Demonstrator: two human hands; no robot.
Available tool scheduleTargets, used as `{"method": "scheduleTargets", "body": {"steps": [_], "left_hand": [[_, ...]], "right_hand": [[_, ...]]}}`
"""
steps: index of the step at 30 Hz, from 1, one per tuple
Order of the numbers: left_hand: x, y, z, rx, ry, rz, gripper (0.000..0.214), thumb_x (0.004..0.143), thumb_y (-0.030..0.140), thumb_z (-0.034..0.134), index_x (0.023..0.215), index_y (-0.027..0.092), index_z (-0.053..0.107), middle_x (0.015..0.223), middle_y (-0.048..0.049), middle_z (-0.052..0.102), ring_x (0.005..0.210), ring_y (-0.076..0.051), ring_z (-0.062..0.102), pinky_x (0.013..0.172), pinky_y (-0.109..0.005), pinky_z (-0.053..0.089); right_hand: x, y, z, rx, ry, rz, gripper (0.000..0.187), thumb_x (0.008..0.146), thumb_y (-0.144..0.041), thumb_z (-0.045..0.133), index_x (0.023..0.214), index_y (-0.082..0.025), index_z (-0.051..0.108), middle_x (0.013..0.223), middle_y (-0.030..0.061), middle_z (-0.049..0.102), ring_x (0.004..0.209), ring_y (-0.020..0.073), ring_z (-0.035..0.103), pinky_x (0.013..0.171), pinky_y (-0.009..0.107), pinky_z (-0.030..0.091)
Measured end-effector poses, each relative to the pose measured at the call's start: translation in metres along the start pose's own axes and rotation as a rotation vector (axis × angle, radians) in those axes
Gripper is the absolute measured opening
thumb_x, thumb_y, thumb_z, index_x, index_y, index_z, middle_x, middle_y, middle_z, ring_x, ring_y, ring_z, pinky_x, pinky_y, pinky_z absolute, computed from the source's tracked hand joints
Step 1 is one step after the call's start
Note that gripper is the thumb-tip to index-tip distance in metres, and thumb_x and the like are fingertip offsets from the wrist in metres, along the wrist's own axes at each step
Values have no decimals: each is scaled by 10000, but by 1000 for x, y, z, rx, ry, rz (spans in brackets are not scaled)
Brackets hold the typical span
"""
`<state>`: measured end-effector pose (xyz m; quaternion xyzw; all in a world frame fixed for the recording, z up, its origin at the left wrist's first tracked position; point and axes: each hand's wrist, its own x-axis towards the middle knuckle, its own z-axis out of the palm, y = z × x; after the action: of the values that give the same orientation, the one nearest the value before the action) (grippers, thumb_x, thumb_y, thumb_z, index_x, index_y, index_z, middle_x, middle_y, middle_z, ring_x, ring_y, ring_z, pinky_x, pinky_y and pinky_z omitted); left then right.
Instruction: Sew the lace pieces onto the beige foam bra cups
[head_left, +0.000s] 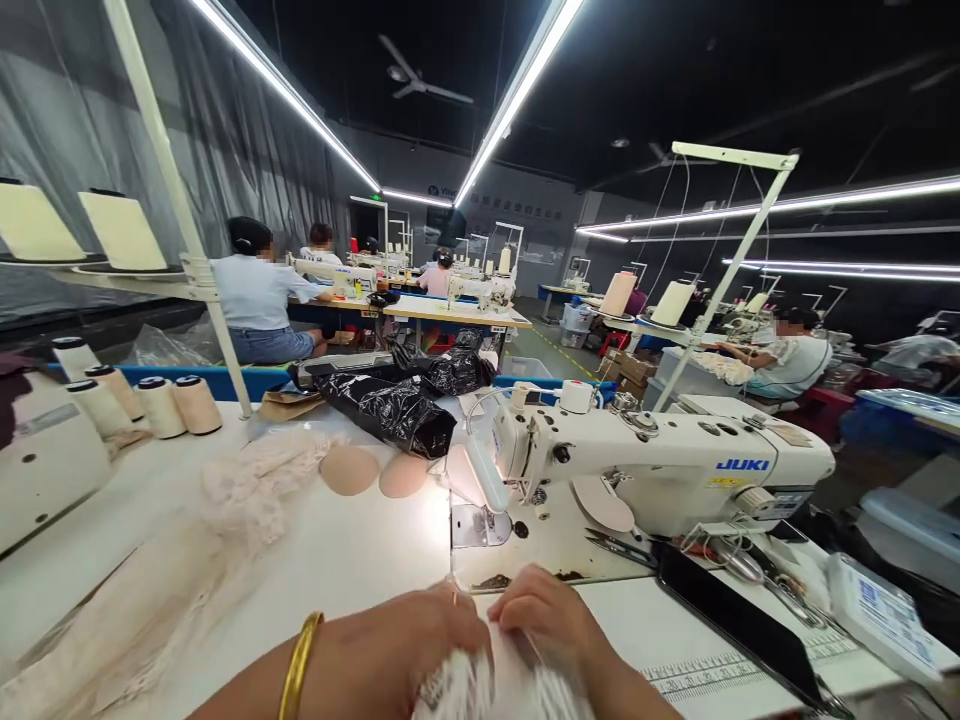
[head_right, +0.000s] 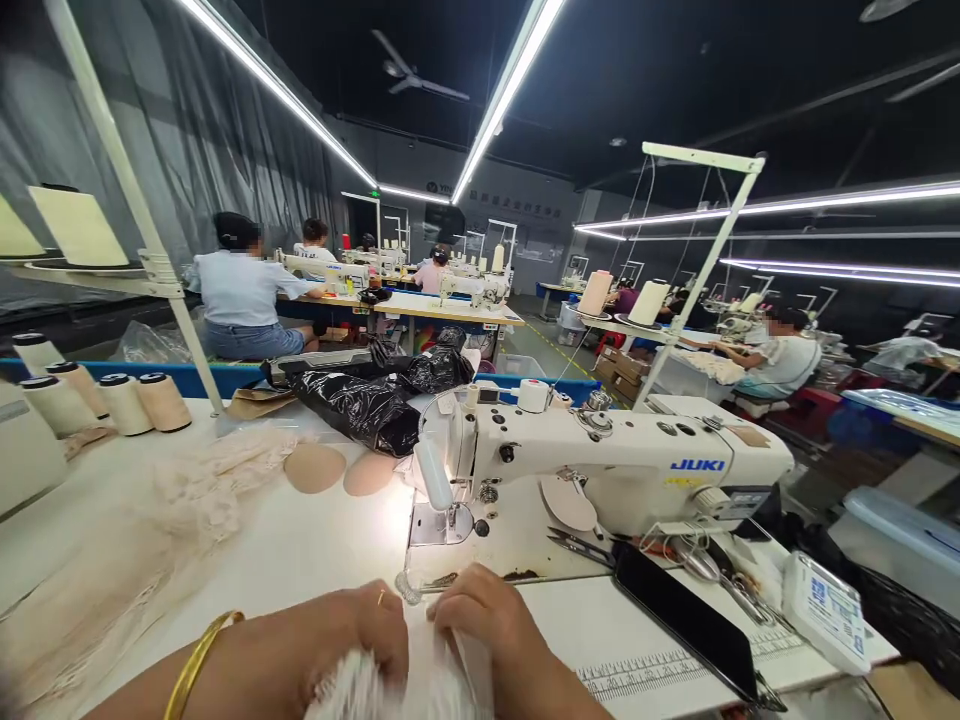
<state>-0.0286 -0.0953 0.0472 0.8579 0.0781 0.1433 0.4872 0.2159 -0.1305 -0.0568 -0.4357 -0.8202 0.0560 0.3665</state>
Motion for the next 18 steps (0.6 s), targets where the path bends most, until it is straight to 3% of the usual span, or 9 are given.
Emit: {"method": "scheduleTargets", "body": {"steps": [3,5,7,10,13,18], "left_hand": [[20,-27,-13,606,-92,101,201,729,49,673,615,170,561,953,-1,745,899,-217,679,1014,-443,426],[34,-49,-21,744,-135,48,238,700,54,697,582,157,518,1002,-18,750,926,-235,682,1028,-479,409],[43,-68,-27,710,-179,-17,239,735,131,728,587,158,542,1015,-12,748,878,-213,692,1054,-489,392],[45,-82,-31,629,-176,-68,192,785,218,740,645,175,615,1055,14,731,883,-193,700,1091,-491,348],[42,-84,-30,636,-143,-87,217,796,226,732,628,175,604,1048,28,722,864,-188,693,1087,-495,324],[39,-84,-26,643,-124,-53,233,805,247,709,621,177,583,1045,39,730,804,-172,665,1027,-462,331]], "right_hand": [[33,30,-3,-247,-47,-317,256,1038,-150,482,881,-232,666,916,21,742,855,191,608,734,314,468],[48,45,0,-366,-69,-406,278,1037,-117,484,824,-216,632,861,17,725,847,179,587,689,290,436],[53,54,2,-383,-72,-380,280,1007,-66,500,792,-209,607,849,16,719,845,174,578,620,271,392],[47,54,-5,-300,-75,-313,273,945,11,472,893,-204,632,958,31,742,905,181,589,589,276,352],[40,48,-15,-152,-118,-270,311,905,24,472,989,-217,649,1014,16,752,932,181,603,660,281,388],[41,43,-17,-138,-181,-165,294,868,37,533,929,-223,654,962,-4,757,863,182,596,630,278,357]]}}
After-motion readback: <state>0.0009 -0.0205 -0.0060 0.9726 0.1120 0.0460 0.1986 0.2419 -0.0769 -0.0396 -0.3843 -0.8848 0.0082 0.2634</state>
